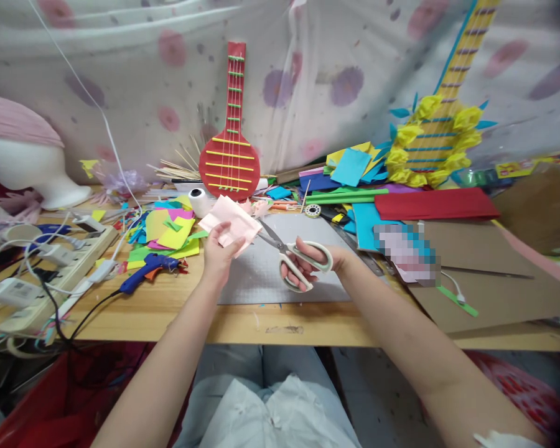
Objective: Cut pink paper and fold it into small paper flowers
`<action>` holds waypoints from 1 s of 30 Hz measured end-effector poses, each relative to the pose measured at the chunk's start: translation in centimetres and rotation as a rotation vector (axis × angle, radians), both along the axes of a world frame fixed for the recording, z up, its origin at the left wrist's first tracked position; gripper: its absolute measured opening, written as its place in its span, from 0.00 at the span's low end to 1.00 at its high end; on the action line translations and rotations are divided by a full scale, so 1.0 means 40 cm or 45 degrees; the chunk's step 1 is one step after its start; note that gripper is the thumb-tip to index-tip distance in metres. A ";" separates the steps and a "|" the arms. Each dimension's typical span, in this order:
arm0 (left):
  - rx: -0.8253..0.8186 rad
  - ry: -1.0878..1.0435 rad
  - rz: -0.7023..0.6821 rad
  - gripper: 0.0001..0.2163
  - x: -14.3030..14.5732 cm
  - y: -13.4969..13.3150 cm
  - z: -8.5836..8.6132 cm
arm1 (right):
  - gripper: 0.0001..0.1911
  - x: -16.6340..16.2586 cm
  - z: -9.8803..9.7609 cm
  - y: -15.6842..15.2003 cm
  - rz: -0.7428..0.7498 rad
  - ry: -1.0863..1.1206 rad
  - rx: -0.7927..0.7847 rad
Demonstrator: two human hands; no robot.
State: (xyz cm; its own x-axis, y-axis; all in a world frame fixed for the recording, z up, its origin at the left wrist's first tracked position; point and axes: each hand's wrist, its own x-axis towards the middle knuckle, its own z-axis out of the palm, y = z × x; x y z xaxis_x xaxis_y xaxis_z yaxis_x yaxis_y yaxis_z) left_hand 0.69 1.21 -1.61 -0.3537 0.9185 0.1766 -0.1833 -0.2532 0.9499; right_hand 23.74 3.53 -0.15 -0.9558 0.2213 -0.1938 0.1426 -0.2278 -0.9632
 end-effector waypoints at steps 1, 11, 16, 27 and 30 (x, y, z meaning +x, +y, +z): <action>0.006 0.061 0.003 0.27 0.001 -0.003 -0.001 | 0.45 -0.001 0.004 -0.001 -0.001 -0.005 -0.010; 0.054 0.188 0.027 0.25 0.025 -0.028 0.021 | 0.44 -0.004 -0.019 0.008 -0.003 0.107 0.002; 0.044 0.142 0.044 0.25 0.034 -0.021 -0.009 | 0.48 -0.033 -0.052 0.001 -0.069 0.274 -0.129; -0.010 0.011 0.004 0.25 0.036 -0.018 -0.018 | 0.47 -0.062 -0.049 -0.010 -0.224 0.296 -0.270; -0.021 -0.027 -0.029 0.25 0.031 -0.011 -0.023 | 0.45 -0.061 -0.049 -0.012 -0.255 0.302 -0.292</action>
